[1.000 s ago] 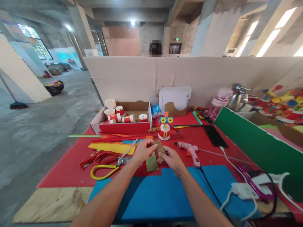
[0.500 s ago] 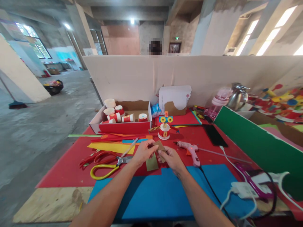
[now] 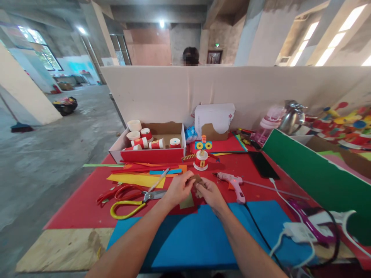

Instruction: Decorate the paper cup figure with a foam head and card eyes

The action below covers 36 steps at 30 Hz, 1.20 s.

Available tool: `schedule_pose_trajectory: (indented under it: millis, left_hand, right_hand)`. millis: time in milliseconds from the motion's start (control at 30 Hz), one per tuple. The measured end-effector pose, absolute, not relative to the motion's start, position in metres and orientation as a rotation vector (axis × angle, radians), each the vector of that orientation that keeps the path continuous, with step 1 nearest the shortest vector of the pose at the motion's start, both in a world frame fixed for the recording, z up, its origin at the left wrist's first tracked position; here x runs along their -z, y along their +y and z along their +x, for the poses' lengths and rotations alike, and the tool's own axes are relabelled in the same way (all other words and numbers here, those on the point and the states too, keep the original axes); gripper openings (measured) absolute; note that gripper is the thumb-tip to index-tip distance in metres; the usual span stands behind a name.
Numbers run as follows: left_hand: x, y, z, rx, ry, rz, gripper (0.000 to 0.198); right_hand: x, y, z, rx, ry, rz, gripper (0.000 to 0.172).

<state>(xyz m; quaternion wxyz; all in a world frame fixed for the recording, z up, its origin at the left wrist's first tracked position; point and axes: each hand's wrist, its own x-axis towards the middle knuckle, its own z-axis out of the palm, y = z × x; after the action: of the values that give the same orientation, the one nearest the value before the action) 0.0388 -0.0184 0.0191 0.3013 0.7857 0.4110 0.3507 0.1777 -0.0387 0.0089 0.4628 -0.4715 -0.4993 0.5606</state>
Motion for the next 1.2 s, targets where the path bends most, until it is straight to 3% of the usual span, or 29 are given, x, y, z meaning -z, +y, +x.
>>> schedule_pose_trajectory:
  millis: [300, 833, 1200]
  left_hand:
    - [-0.02, -0.011, 0.034, -0.935, 1.053, 1.853, 0.012]
    - [-0.017, -0.022, 0.037, -0.78, 1.134, 2.279, 0.011]
    - [-0.02, -0.013, 0.034, -0.864, 1.041, 1.98, 0.013]
  right_hand:
    - [-0.01, -0.038, 0.181, -1.374, -1.335, -1.157, 0.033]
    - [-0.006, -0.039, 0.18, -1.396, -1.265, -1.187, 0.026]
    - [-0.01, -0.037, 0.185, -1.341, -1.351, -1.173, 0.031]
